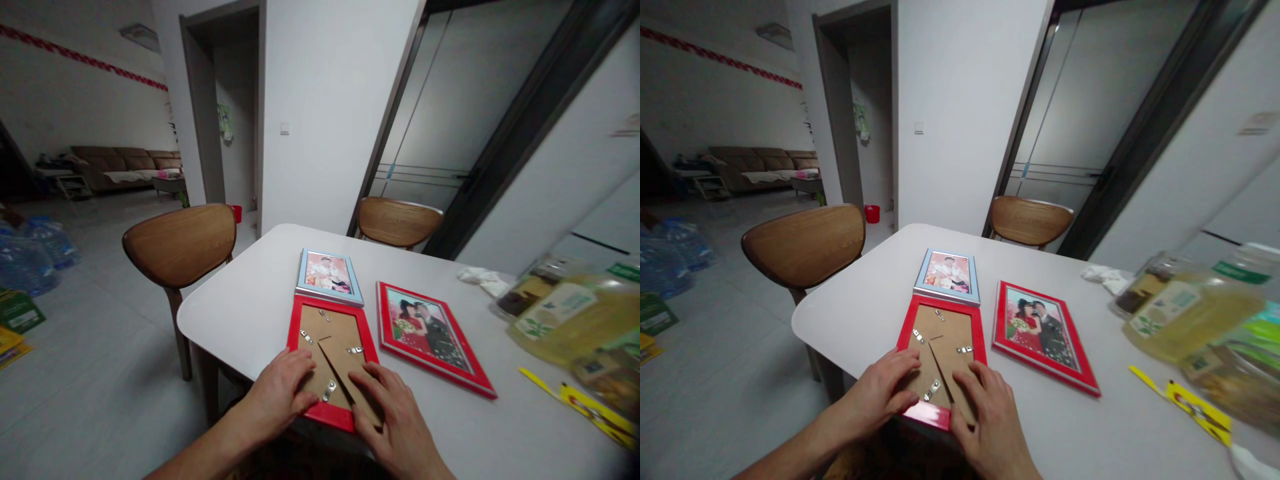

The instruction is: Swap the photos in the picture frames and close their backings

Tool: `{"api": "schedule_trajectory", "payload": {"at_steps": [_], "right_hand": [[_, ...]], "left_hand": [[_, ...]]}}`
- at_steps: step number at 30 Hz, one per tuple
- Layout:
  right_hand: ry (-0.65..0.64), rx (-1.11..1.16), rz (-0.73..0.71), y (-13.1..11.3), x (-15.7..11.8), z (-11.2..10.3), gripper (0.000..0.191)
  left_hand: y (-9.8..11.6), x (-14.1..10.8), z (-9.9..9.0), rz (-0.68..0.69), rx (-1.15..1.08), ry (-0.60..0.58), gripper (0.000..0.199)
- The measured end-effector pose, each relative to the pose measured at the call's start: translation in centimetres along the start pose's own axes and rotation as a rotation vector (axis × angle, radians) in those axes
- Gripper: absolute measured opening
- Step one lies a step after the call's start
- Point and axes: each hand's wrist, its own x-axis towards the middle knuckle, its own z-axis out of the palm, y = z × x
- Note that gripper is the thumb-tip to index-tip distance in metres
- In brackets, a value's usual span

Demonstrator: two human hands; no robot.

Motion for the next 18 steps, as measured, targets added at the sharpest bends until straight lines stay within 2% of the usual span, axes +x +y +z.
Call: {"api": "schedule_trajectory", "payload": {"at_steps": [5,10,18], "right_hand": [[0.04,-0.023,-0.043,0.0,-0.4,0.2,0.032],[-0.044,-0.03,-0.049,0.2,0.5,-0.2,0.032],[-0.165,-0.189,0.176,0.7,4.4,-0.2,0.037]], "left_hand": [[-0.3,-0.3,0.2,0.043,0.017,-0.024,0.052],[-0.6,-0.5,0.4,0.055,0.058,-0.069,0.066],[-0.3,-0.4,0.2,0.056,0.093,-0.06,0.059]]}}
